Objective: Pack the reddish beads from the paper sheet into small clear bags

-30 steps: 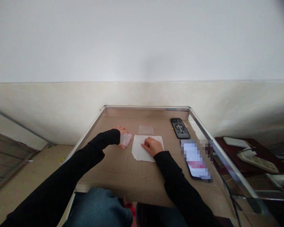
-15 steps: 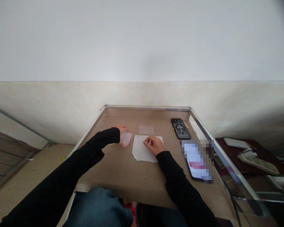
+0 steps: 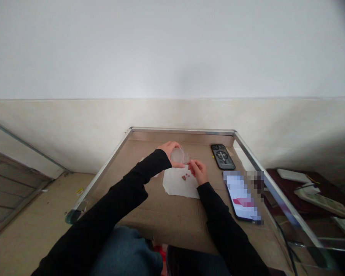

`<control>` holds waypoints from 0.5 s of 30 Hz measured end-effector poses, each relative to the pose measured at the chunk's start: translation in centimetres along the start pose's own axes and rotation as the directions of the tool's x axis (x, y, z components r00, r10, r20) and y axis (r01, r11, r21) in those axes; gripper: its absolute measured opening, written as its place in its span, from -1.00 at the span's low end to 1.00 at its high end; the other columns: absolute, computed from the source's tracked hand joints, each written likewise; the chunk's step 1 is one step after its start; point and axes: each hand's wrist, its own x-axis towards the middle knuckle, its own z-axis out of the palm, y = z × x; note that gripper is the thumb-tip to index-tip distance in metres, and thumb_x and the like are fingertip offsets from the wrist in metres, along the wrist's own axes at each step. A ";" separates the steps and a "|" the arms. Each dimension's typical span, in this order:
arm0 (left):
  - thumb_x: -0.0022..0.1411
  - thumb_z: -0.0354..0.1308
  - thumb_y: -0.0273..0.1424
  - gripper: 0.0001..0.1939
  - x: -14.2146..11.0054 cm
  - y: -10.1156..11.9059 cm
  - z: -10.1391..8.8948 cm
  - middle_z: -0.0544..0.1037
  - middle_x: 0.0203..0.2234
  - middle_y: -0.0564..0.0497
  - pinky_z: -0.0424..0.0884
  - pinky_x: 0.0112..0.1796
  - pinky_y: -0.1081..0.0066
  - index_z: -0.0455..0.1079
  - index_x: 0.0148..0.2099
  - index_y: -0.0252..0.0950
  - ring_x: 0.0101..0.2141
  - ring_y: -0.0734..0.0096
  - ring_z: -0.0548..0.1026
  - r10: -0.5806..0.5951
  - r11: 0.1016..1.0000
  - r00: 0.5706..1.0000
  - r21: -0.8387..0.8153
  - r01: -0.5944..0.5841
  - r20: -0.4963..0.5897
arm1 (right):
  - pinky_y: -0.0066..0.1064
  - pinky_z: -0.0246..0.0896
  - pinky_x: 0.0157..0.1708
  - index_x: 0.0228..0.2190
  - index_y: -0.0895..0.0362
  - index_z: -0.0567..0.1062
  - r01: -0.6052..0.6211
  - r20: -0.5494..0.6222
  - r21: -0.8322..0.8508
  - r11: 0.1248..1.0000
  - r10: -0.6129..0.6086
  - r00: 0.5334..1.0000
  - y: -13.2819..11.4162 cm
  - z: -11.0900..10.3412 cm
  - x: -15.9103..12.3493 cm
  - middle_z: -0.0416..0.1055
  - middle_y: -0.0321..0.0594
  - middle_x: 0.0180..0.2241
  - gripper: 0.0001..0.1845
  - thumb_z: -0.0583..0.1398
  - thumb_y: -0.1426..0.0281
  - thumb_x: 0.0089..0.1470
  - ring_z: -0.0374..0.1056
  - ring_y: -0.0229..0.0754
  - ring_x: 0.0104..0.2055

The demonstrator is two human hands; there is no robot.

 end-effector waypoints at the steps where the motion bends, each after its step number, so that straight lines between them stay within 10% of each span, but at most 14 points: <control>1: -0.35 0.19 -0.04 -0.32 0.2 0.4 0.9 0.30 -0.23 -0.05 0.24 -0.22 0.30 0.15 -0.17 -0.28 -0.24 0.29 0.30 -0.037 0.999 0.999 0.026 0.037 -0.002 | -0.60 -0.14 -0.79 -0.56 0.19 0.35 -0.010 -0.005 0.029 1.000 0.011 1.000 0.0 -0.1 0.0 0.21 -0.36 -0.67 -0.68 0.07 0.17 -0.09 0.00 -0.45 -0.73; 15: -0.25 0.11 0.00 -0.30 -1.8 1.4 4.9 0.25 -0.21 -0.05 0.18 -0.22 0.24 0.08 -0.07 -0.23 -0.20 0.19 0.28 -0.116 0.978 0.993 0.173 0.116 -0.014 | -0.59 -0.06 -0.81 -0.47 0.20 0.42 -0.082 0.108 0.055 0.995 0.076 0.991 -0.4 -0.1 0.0 0.36 -0.24 -0.55 -0.68 0.13 0.18 -0.17 0.08 -0.44 -0.72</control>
